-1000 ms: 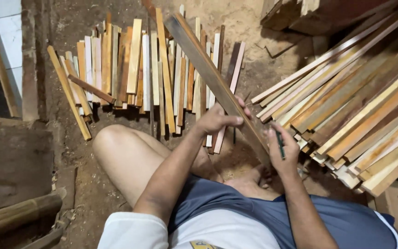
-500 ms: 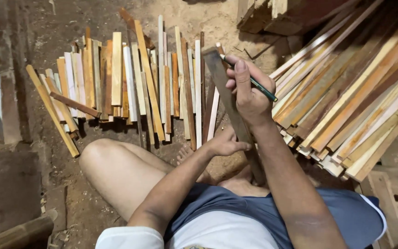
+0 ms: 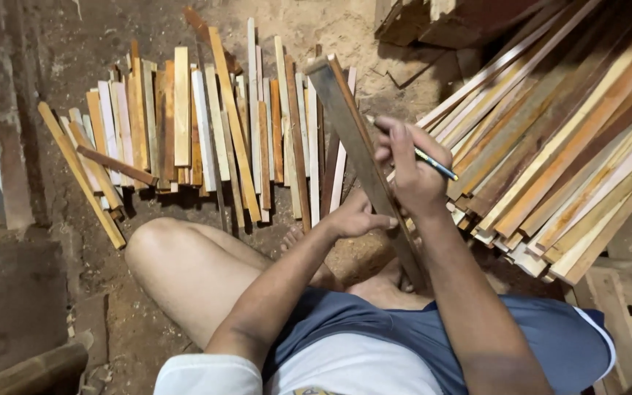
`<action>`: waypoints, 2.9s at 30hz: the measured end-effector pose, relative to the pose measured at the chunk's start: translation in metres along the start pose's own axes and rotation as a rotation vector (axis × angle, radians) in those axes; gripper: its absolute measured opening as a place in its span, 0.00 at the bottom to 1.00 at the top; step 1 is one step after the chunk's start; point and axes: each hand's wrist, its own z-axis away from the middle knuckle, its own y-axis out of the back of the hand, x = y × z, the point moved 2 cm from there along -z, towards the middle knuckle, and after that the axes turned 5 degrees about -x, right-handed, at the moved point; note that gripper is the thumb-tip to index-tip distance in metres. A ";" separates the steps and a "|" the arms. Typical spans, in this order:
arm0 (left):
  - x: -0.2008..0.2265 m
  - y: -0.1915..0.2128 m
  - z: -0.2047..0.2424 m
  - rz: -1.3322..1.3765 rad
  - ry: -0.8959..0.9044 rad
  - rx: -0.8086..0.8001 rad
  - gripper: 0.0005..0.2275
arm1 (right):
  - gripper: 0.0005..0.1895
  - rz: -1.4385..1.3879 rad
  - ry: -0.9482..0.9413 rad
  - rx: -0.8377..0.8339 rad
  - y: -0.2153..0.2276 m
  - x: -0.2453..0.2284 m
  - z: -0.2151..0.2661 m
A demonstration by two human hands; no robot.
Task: Marking wooden strips with a pencil and shaving them with a metal blade while sitting on the floor.
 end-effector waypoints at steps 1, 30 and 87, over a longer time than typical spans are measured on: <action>0.007 -0.005 -0.001 -0.006 -0.003 -0.008 0.16 | 0.13 0.000 0.007 0.007 -0.006 -0.006 -0.009; 0.072 0.068 -0.001 0.441 -0.148 0.170 0.32 | 0.16 0.293 -0.366 -0.362 0.071 0.073 0.117; -0.288 0.063 0.063 -1.476 0.879 0.604 0.14 | 0.29 0.434 -0.675 -0.052 0.052 0.157 0.184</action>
